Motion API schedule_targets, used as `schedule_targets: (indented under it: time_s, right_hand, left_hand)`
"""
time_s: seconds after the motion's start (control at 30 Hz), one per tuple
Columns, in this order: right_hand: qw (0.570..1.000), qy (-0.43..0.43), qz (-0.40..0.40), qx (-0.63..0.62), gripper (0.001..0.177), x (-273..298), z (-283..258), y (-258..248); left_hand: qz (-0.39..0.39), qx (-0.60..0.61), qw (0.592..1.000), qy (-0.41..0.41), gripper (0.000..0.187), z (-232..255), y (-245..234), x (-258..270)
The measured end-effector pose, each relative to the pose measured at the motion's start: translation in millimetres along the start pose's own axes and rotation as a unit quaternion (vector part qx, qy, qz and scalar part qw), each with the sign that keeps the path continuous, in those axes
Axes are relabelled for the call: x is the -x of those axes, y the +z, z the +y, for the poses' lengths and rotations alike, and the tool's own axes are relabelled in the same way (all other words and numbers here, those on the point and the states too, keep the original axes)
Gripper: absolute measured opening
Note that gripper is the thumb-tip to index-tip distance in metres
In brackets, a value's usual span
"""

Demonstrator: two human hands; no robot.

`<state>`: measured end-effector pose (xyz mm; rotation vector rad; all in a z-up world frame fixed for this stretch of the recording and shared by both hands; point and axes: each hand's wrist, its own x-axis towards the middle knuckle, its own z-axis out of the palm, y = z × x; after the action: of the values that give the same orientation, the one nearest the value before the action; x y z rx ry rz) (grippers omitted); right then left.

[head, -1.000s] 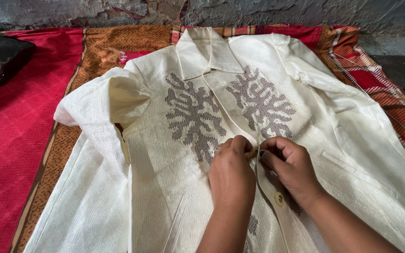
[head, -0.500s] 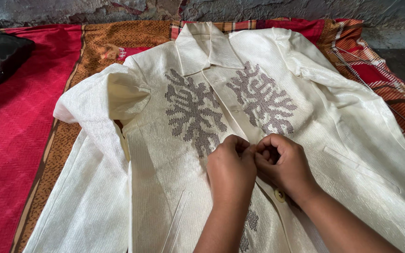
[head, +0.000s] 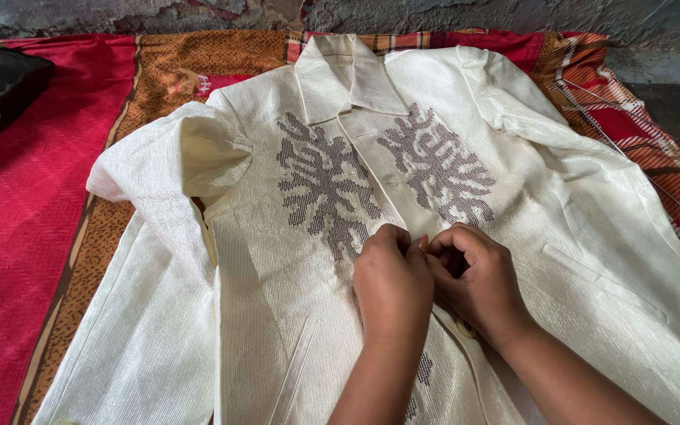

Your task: The person wipes a white shirt with a small white cloth, then flips the shirt over to reveal a patterned front. The person buttons the shirt and places it on a metal hanger.

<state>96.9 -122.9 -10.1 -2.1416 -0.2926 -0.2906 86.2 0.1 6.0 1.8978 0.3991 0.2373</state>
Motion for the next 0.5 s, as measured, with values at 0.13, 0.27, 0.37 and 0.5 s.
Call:
schedule_targets:
  time_s: [0.13, 0.27, 0.37, 0.5]
  right_hand:
    - [0.999, -0.02, 0.017, 0.035, 0.017, -1.5, -0.2, 2.4]
    - [0.997, -0.046, 0.023, 0.049, 0.021, -3.1, -1.5, 3.5]
    - [0.999, -0.046, 0.015, 0.015, 0.018, -3.6, -1.6, 2.1]
    - [0.997, -0.077, 0.003, 0.014, 0.015, -0.5, 1.2, -0.6]
  left_hand:
    - [-0.011, 0.018, 0.997, -0.074, 0.02, 3.9, -4.3, -1.1]
    - [-0.011, 0.015, 0.995, -0.097, 0.017, 7.3, -6.5, -1.2]
    - [0.004, 0.002, 0.996, -0.091, 0.013, 9.5, -5.4, -2.4]
    - [-0.016, -0.003, 0.996, -0.093, 0.012, 8.6, -7.0, -2.8]
